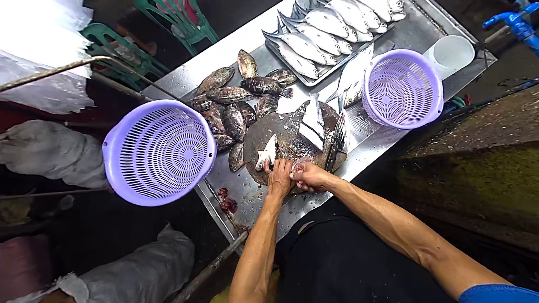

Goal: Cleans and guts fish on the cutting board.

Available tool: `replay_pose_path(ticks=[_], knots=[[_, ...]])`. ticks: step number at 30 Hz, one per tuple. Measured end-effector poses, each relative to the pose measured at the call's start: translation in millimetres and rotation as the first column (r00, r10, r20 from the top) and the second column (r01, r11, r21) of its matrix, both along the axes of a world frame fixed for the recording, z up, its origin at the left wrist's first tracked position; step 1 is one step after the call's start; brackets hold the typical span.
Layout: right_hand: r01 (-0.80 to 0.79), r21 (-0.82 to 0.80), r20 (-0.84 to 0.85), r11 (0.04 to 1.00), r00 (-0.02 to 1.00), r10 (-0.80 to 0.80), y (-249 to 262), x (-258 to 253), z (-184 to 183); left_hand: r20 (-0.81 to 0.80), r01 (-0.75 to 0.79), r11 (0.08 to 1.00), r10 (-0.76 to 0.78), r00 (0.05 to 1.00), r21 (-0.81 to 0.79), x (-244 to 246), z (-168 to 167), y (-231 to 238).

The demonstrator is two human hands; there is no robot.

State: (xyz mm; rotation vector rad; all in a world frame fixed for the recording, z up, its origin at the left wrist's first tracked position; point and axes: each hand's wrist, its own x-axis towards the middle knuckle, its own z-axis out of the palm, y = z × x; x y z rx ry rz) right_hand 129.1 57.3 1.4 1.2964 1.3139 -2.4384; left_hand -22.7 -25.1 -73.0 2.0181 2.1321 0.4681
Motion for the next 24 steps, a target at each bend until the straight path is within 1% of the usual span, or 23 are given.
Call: replay_pose_path(ticks=[2, 4, 6, 7, 9, 11, 13, 15, 16, 18, 20, 21, 22, 24], knots=[[-0.057, 0.075, 0.0, 0.996, 0.998, 0.057, 9, 11, 8, -0.024, -0.005, 1.0, 0.005, 1.0, 0.019, 1, 2, 3], [-0.064, 0.085, -0.007, 0.994, 0.998, 0.065, 16, 27, 18, -0.048, -0.014, 1.0, 0.015, 0.999, 0.017, 2, 4, 2], [-0.028, 0.093, -0.059, 0.995, 0.998, 0.034, 28, 45, 36, -0.073, -0.026, 1.0, 0.028, 0.997, 0.016, 2, 4, 4], [0.001, 0.123, -0.103, 0.992, 0.995, 0.012, 34, 56, 49, -0.072, -0.028, 1.0, 0.029, 0.997, 0.014, 3, 4, 4], [0.089, 0.251, -0.192, 0.964, 0.981, -0.041, 47, 75, 75, -0.072, -0.032, 0.999, 0.032, 0.997, 0.008, 6, 5, 4], [0.227, 0.433, -0.242, 0.872, 0.962, -0.13, 59, 88, 97, -0.075, -0.035, 0.999, 0.037, 0.997, 0.032, 8, 12, 4], [0.355, 0.596, -0.27, 0.72, 0.933, -0.236, 68, 96, 107, -0.073, -0.046, 0.996, 0.052, 0.996, 0.08, 8, 22, 5], [0.449, 0.667, -0.301, 0.595, 0.893, -0.335, 72, 99, 111, -0.055, -0.097, 0.984, 0.106, 0.993, 0.148, 7, 31, 5], [0.463, 0.686, -0.303, 0.561, 0.883, -0.358, 72, 101, 113, -0.039, -0.136, 0.976, 0.145, 0.989, 0.17, 7, 35, 3], [0.447, 0.742, -0.304, 0.5, 0.889, -0.343, 69, 101, 121, 0.024, -0.241, 0.955, 0.241, 0.97, 0.173, 5, 42, -6], [0.431, 0.79, -0.325, 0.437, 0.898, -0.297, 66, 95, 129, 0.149, -0.385, 0.913, 0.365, 0.919, 0.137, 4, 48, -21], [0.425, 0.81, -0.338, 0.404, 0.901, -0.271, 65, 91, 134, 0.23, -0.462, 0.881, 0.431, 0.873, 0.1, 4, 51, -30], [0.423, 0.824, -0.353, 0.377, 0.904, -0.243, 62, 87, 138, 0.311, -0.538, 0.842, 0.5, 0.808, 0.045, 3, 54, -40], [0.425, 0.849, -0.394, 0.315, 0.905, -0.16, 56, 74, 148, 0.468, -0.671, 0.74, 0.607, 0.643, -0.038, 0, 58, -64]])
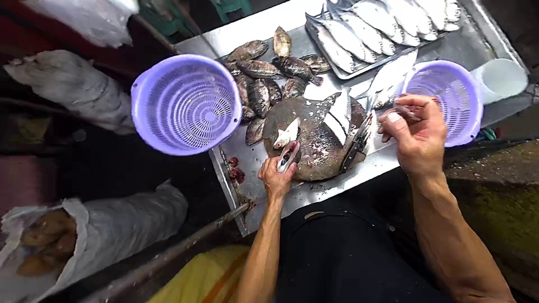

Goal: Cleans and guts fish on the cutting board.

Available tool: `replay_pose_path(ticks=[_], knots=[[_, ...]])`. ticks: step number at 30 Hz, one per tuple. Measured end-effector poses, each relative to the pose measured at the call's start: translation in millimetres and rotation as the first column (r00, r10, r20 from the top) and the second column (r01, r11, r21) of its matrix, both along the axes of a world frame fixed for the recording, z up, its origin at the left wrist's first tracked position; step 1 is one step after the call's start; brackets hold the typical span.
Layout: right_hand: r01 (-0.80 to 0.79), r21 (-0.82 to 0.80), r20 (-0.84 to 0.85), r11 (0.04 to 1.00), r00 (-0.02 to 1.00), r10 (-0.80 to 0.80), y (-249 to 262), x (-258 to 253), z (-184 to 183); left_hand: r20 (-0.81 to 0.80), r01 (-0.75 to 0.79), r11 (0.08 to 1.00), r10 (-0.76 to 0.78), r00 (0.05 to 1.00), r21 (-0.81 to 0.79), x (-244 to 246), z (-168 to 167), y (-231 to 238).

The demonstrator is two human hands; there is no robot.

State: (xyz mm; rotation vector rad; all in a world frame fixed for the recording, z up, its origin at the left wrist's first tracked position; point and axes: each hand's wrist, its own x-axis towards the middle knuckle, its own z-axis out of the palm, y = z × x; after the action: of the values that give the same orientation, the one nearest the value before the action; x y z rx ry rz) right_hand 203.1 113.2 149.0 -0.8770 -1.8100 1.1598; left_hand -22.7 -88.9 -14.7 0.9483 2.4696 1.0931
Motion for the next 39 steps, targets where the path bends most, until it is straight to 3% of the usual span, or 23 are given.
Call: replay_pose_path(ticks=[3, 6, 11, 13, 15, 17, 18, 19, 21, 23, 25, 28, 30, 33, 35, 39], knots=[[-0.073, 0.172, -0.09, 0.982, 0.992, 0.09, -15, -27, 15, 0.151, -0.247, 0.961, 0.228, 0.962, 0.124, -4, 1, -40], [-0.143, 0.303, -0.165, 0.942, 0.966, 0.2, -39, -57, 29, 0.204, -0.421, 0.892, 0.388, 0.899, 0.162, -3, 10, -75], [-0.375, 0.304, -0.234, 0.876, 0.862, 0.45, -96, -109, -6, 0.22, -0.563, 0.792, 0.521, 0.825, 0.236, 0, 20, -110], [-0.491, 0.127, -0.237, 0.862, 0.829, 0.507, -116, -121, -17, 0.201, -0.573, 0.786, 0.537, 0.819, 0.234, 2, 24, -117], [-0.572, -0.225, -0.236, 0.789, 0.817, 0.526, -122, -118, -18, 0.18, -0.532, 0.816, 0.501, 0.846, 0.228, 6, 27, -118], [-0.557, -0.598, -0.294, 0.576, 0.822, 0.489, -111, -109, -25, 0.253, -0.503, 0.828, 0.445, 0.859, 0.247, 9, 24, -104], [-0.525, -0.723, -0.332, 0.45, 0.835, 0.439, -103, -104, -35, 0.376, -0.513, 0.822, 0.406, 0.833, 0.249, 13, 21, -92], [-0.475, -0.79, -0.319, 0.387, 0.858, 0.402, -96, -100, -52, 0.521, -0.534, 0.811, 0.356, 0.776, 0.239, 17, 16, -78], [-0.338, -0.802, -0.159, 0.493, 0.915, 0.37, -92, -91, -99, 0.666, -0.557, 0.811, 0.319, 0.675, 0.177, 26, 1, -62], [-0.248, -0.722, -0.044, 0.646, 0.948, 0.315, -84, -82, -138, 0.608, -0.531, 0.836, 0.354, 0.711, 0.134, 21, -15, -47], [-0.257, -0.596, 0.032, 0.761, 0.939, 0.343, -74, -65, -145, 0.531, -0.489, 0.862, 0.356, 0.769, 0.13, 9, -17, -41], [-0.485, -0.453, 0.205, 0.748, 0.76, 0.616, -88, -48, -135, 0.478, -0.479, 0.86, 0.35, 0.805, 0.175, -3, -13, -47], [-0.674, -0.406, 0.312, 0.617, 0.532, 0.787, -112, -54, -146, 0.47, -0.492, 0.847, 0.358, 0.807, 0.2, -7, -9, -51], [-0.801, -0.358, 0.494, 0.48, 0.273, 0.825, -142, -69, -175, 0.464, -0.517, 0.82, 0.368, 0.806, 0.247, -1, 0, -57], [-0.828, -0.309, 0.58, 0.469, 0.227, 0.783, -156, -81, -190, 0.455, -0.537, 0.798, 0.384, 0.803, 0.275, 10, 6, -65], [-0.777, -0.314, 0.639, 0.545, 0.251, 0.727, -169, -124, -209, 0.437, -0.551, 0.788, 0.408, 0.802, 0.275, 35, 13, -88]])
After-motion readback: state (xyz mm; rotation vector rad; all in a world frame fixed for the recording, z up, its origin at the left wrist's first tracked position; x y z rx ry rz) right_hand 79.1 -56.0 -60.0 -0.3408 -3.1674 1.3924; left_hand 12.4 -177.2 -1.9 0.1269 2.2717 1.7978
